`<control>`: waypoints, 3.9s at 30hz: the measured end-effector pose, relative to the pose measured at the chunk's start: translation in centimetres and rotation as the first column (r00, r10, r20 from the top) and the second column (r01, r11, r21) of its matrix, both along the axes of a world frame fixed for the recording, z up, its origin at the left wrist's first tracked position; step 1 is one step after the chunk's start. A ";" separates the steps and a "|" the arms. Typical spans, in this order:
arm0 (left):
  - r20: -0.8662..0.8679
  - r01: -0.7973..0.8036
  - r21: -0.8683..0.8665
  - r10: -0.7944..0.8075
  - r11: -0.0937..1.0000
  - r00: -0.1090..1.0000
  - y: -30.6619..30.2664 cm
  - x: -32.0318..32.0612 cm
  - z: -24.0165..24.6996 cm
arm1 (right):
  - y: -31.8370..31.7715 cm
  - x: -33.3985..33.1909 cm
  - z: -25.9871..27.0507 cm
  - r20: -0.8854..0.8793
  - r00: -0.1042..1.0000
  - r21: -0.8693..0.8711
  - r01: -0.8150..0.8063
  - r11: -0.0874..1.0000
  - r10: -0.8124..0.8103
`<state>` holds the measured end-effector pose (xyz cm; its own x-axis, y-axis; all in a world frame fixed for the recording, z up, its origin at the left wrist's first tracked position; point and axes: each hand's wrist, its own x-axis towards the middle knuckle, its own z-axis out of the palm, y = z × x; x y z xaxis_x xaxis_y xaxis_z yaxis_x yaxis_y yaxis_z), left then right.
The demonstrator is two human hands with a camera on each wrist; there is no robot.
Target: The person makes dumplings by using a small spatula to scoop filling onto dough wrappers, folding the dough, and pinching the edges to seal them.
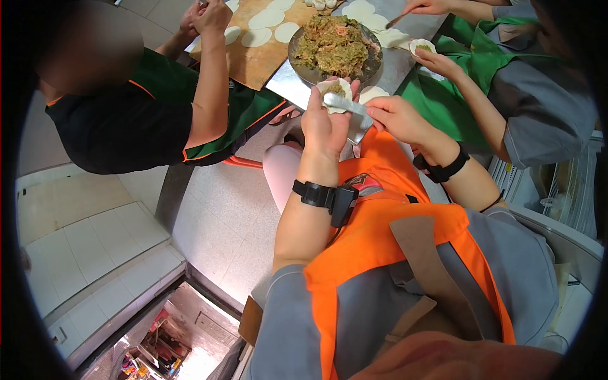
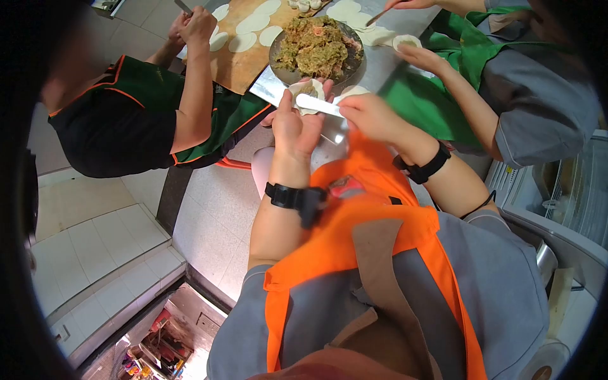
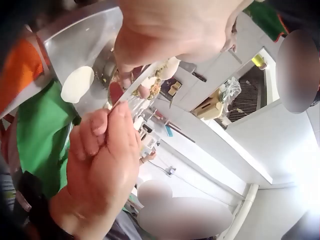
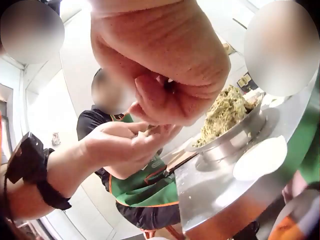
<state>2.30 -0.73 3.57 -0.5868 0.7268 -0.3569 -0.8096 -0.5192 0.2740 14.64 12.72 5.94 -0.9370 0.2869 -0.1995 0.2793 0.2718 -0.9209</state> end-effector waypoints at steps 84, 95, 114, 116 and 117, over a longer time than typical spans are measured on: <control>-0.900 -0.021 -0.230 -0.204 0.973 0.386 -5.6 6.1 12.1 | -4.5 1.3 12.9 -0.559 0.788 0.347 -0.062 0.936 0.259; -0.917 -0.256 -0.318 -0.228 0.913 0.328 -5.7 4.4 10.0 | -3.2 -0.6 11.9 -0.408 0.909 0.004 -0.086 0.996 0.081; -0.524 0.020 -0.613 -0.425 0.790 0.738 -4.5 -2.4 2.4 | 18.9 -31.3 1.8 0.015 0.946 0.835 -0.190 0.516 0.325; -0.514 0.016 -0.640 -0.443 0.768 0.735 -4.6 -3.0 1.1 | 19.1 -34.3 -0.6 0.096 0.942 0.887 -0.227 0.401 0.321; -0.509 0.012 -0.654 -0.452 0.756 0.732 -4.8 -3.3 0.4 | 19.3 -35.3 -1.9 0.109 0.944 0.899 -0.227 0.374 0.311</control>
